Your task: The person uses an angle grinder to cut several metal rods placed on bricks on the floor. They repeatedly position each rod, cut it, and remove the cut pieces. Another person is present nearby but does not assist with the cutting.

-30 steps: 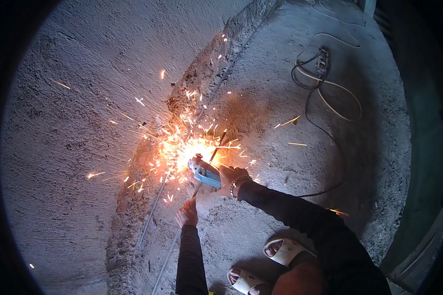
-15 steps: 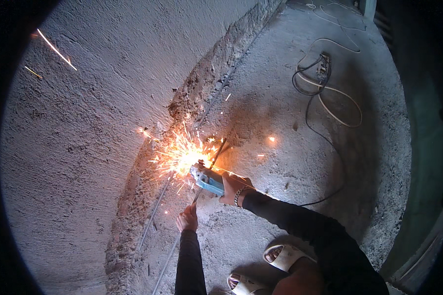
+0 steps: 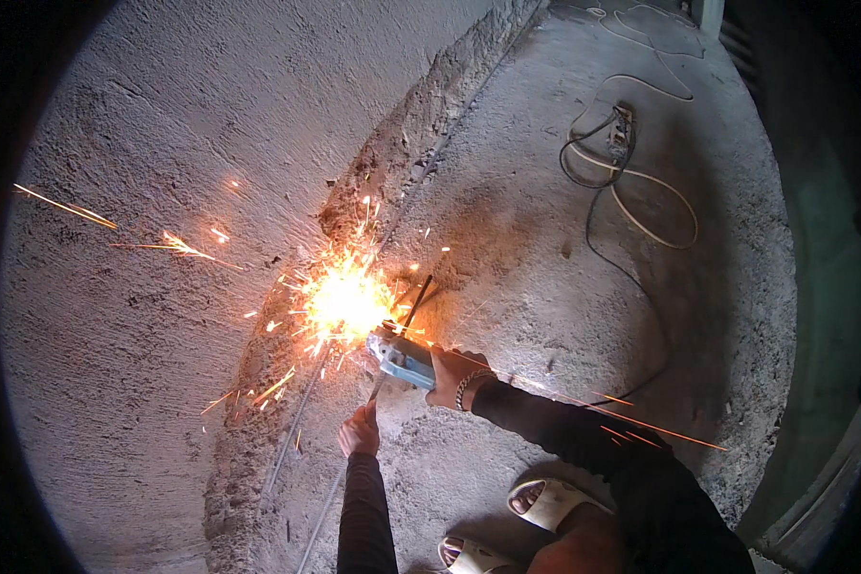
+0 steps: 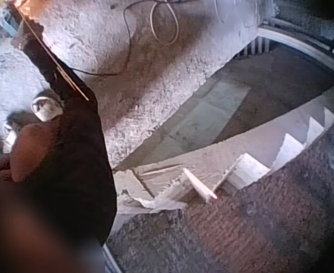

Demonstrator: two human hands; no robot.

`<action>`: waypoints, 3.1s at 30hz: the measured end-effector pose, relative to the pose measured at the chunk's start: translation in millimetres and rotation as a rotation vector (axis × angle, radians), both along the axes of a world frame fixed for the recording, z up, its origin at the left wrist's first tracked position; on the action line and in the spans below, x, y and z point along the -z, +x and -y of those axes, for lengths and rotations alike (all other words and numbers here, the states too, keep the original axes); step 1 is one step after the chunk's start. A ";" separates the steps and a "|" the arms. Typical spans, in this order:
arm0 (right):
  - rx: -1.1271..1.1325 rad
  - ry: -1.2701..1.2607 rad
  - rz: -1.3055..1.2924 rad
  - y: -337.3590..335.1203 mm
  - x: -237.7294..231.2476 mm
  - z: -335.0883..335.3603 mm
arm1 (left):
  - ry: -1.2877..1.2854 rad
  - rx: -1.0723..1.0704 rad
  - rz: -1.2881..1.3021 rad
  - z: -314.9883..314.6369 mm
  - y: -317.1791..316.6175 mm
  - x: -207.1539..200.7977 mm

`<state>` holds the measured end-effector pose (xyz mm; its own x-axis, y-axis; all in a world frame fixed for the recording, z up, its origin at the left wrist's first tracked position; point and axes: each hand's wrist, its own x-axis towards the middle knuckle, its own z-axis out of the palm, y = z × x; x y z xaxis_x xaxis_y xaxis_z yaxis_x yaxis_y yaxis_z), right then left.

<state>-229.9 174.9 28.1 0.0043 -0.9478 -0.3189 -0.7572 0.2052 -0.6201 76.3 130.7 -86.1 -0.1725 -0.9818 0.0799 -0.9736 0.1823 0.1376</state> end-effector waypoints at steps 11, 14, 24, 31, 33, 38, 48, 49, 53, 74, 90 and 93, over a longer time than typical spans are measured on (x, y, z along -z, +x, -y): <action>0.023 -0.049 -0.015 2.1 -2.3 4.9 | -0.006 -0.010 -0.062 0.0 -0.3 2.4; 0.013 -0.011 -0.001 2.0 -2.7 7.2 | -0.013 0.004 -0.044 -1.0 -4.0 -4.3; 0.007 -0.040 -0.088 7.2 -2.7 12.9 | 0.020 -0.014 -0.058 -0.4 -3.7 -3.0; 0.009 -0.073 -0.017 7.1 6.6 14.8 | -0.031 -0.007 -0.015 -1.7 -3.7 -2.7; 0.020 -0.091 -0.041 9.0 9.4 15.1 | -0.036 0.009 -0.053 -2.4 -4.2 -3.3; 0.002 -0.016 -0.046 10.5 8.8 19.7 | -0.048 0.006 -0.085 -3.9 -8.1 -7.5; 0.016 0.018 0.005 7.0 -2.8 19.1 | -0.070 0.006 -0.032 -3.2 -8.2 -7.3; 0.017 0.012 -0.015 7.0 -3.3 19.3 | -0.077 0.011 -0.037 -3.2 -7.7 -6.3; 0.033 0.053 -0.023 8.4 -1.0 21.5 | -0.077 -0.001 -0.025 -3.0 -6.0 -4.0; -0.001 0.018 -0.050 7.4 3.9 18.3 | -0.015 -0.004 0.016 -1.5 -3.3 -2.5; 0.002 -0.035 -0.035 2.5 -1.0 7.2 | 0.011 -0.004 -0.025 1.0 -2.2 -0.3; 0.015 -0.073 -0.017 5.2 4.0 8.5 | 0.001 -0.005 -0.012 0.2 -3.2 -2.4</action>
<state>-224.7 166.4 24.1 -0.0148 -0.9684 -0.2489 -0.7650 0.1713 -0.6209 73.0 130.4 -83.8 -0.1668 -0.9827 0.0806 -0.9727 0.1774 0.1496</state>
